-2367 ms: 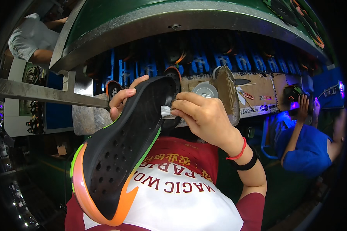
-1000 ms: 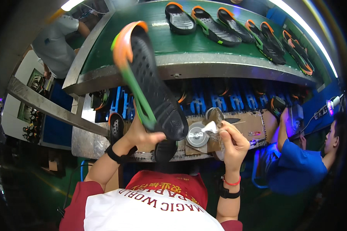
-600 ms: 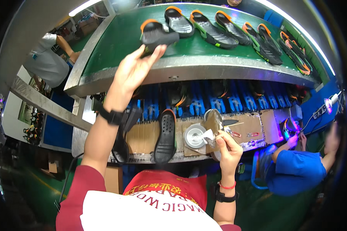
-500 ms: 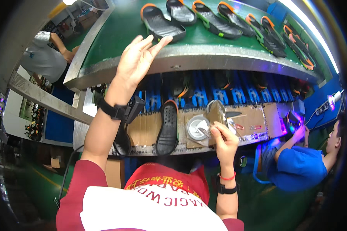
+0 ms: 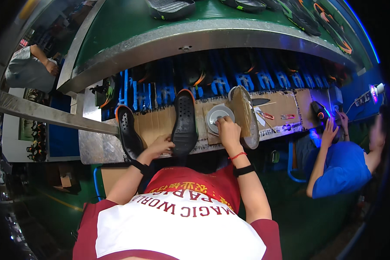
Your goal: Applying adhesive to the bottom of shoe soles at a manufacturing workstation.
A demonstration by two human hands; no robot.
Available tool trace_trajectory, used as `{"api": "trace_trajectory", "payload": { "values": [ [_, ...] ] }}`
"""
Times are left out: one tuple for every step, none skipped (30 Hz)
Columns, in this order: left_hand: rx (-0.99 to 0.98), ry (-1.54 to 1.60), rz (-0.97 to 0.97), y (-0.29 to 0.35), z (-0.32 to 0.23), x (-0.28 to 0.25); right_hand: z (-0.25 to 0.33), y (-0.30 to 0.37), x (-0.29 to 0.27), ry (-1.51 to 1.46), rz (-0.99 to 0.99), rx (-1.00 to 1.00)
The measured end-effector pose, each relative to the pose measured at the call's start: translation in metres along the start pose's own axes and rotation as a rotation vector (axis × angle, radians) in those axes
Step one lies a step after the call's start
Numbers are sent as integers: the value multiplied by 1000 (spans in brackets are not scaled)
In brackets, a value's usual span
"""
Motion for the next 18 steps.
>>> {"api": "trace_trajectory", "payload": {
  "values": [
    [-277, 172, 169, 14, -9, 1, -2, 0, 2, 0, 4, 3],
    [-254, 215, 286, 24, -25, 0, -2, -1, 4, 12, 25, -15],
    [-257, 214, 288, 41, -42, 2, -2, -1, 7, 22, 47, -34],
    [-367, 651, 403, 63, -69, 12, -4, -1, 8, 21, 49, -29],
    [-465, 1096, 504, 77, -87, 17, -3, -2, 10, 30, 62, -48],
    [-463, 1098, 501, 76, -78, 19, -1, -2, 11, 39, 75, -68],
    [-509, 1245, 515, 71, -70, 23, -2, -2, 11, 39, 76, -67],
    [-556, 1392, 527, 66, -62, 25, -2, -2, 11, 48, 79, -70],
    [-556, 1394, 526, 65, -62, 28, -3, -2, 12, 57, 82, -77],
    [-546, 1405, 633, 68, -67, 34, -4, -2, 12, 57, 83, -77],
    [-535, 1414, 741, 72, -73, 37, -4, -2, 13, 58, 84, -89],
    [-538, 1412, 741, 76, -77, 38, -3, -2, 12, 61, 84, -99],
    [-451, 1252, 609, 76, -77, 37, -3, -2, 11, 61, 84, -96],
    [-364, 1089, 481, 78, -78, 34, -2, -2, 7, 59, 75, -97],
    [-365, 1086, 477, 87, -85, 34, 0, -4, 3, 54, 66, -99],
    [-150, 900, 386, 92, -95, 30, 3, -6, -1, 53, 66, -96],
    [58, 707, 294, 94, -102, 25, 8, -9, -8, 27, 30, -95],
    [172, 598, 266, 92, -110, 19, 10, -10, -15, 4, -5, -91]
  ]
}}
Point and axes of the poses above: each hand's wrist, its own y-axis away from the middle knuckle, its own x-axis out of the palm, z = x × y, the point moved 6 cm from there along -y, towards the middle knuckle, and after that the axes turned 15 degrees about -z, right-handed, at the moved point
